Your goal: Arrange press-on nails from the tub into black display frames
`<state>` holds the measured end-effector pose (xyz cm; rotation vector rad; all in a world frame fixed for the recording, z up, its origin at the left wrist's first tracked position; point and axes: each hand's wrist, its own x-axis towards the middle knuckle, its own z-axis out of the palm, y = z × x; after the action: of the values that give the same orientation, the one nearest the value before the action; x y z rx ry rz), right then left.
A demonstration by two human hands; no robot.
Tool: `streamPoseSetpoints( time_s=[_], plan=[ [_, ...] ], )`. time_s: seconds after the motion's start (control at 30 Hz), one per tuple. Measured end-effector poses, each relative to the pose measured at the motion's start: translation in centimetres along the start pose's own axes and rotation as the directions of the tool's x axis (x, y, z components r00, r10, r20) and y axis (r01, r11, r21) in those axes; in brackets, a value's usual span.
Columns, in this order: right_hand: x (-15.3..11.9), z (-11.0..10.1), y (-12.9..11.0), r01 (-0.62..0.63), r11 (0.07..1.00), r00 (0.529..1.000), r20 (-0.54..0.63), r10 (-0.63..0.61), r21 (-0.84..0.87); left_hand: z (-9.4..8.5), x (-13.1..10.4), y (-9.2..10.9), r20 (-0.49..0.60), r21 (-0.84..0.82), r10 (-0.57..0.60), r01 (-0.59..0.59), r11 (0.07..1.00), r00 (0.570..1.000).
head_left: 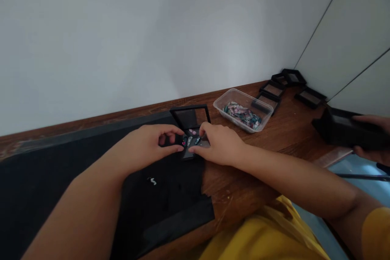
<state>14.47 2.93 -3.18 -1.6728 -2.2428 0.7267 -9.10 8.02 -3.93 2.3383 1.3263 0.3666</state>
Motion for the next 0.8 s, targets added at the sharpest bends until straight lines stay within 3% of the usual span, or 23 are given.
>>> streamPoseSetpoints(
  time_s=[0.3, 0.67, 0.8],
  plan=[
    [0.1, 0.5, -0.2, -0.005, 0.998, 1.0, -0.028, 0.003, -0.059, 0.3, 0.1, 0.1, 0.062, 0.011, -0.147, 0.147, 0.989, 0.987],
    [0.3, 0.5, -0.2, 0.011, 0.998, 1.0, -0.024, -0.013, -0.069, 0.5, 0.5, 2.4, 0.017, 0.106, -0.149, 0.146, 0.984, 0.989],
    [0.4, 0.4, -0.2, 0.014, 0.998, 1.0, -0.009, -0.015, -0.067, 0.9, 0.6, 2.4, -0.011, 0.133, -0.167, 0.167, 0.977, 0.986]
  ],
)
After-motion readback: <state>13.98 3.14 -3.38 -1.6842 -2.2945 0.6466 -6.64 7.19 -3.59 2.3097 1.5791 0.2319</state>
